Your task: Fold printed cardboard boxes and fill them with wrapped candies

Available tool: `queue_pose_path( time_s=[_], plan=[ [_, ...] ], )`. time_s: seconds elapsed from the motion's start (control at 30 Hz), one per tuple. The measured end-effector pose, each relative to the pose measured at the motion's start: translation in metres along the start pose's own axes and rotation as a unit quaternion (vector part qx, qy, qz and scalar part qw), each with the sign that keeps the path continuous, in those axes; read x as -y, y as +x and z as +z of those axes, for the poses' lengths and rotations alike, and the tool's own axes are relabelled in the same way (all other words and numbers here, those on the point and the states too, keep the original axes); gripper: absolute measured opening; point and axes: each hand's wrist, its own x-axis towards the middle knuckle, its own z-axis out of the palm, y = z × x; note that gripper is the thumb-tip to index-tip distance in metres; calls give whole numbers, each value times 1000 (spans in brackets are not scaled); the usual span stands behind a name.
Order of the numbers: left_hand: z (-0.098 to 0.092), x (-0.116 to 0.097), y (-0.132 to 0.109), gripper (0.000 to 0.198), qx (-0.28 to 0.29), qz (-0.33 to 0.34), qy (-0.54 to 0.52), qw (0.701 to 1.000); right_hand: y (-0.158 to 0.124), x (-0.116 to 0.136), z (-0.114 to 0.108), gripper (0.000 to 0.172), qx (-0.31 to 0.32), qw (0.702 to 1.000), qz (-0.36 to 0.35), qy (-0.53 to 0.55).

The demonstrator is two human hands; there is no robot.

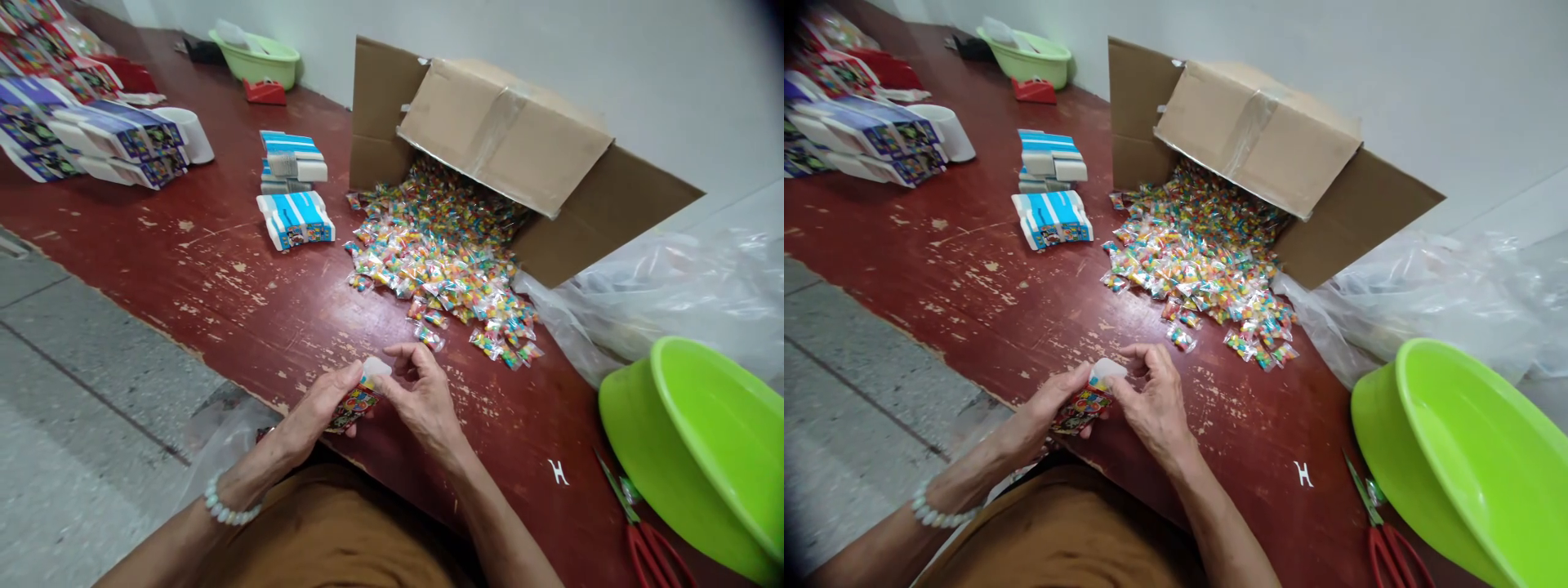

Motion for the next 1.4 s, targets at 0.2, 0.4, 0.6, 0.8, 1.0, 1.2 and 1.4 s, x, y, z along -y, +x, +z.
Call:
queue_pose_path(
  time_s=[0.2,0.4,0.6,0.8,1.0,1.2,1.4],
  plan=[
    [-1,-4,-2,44,-14,0,-13,1000,-2,1,-5,38,73,964,120,227],
    [1,2,-1,40,-10,16,-25,1000,-3,-2,0,37,178,935,144,270],
    [3,-5,-1,48,23,-110,-157,981,-5,0,7,8,49,989,-108,92],
    [8,-10,-3,59,3,-95,-208,974,-6,8,8,9,111,982,-3,150],
    [6,-2,-6,65,-15,-79,-186,979,-2,11,15,17,111,958,99,244],
    [4,-6,-7,46,-49,-71,-201,976,-9,3,19,8,141,974,-39,174],
    [-3,-2,-26,36,-101,9,-167,981,-26,-3,30,18,210,949,50,230]
  ],
)
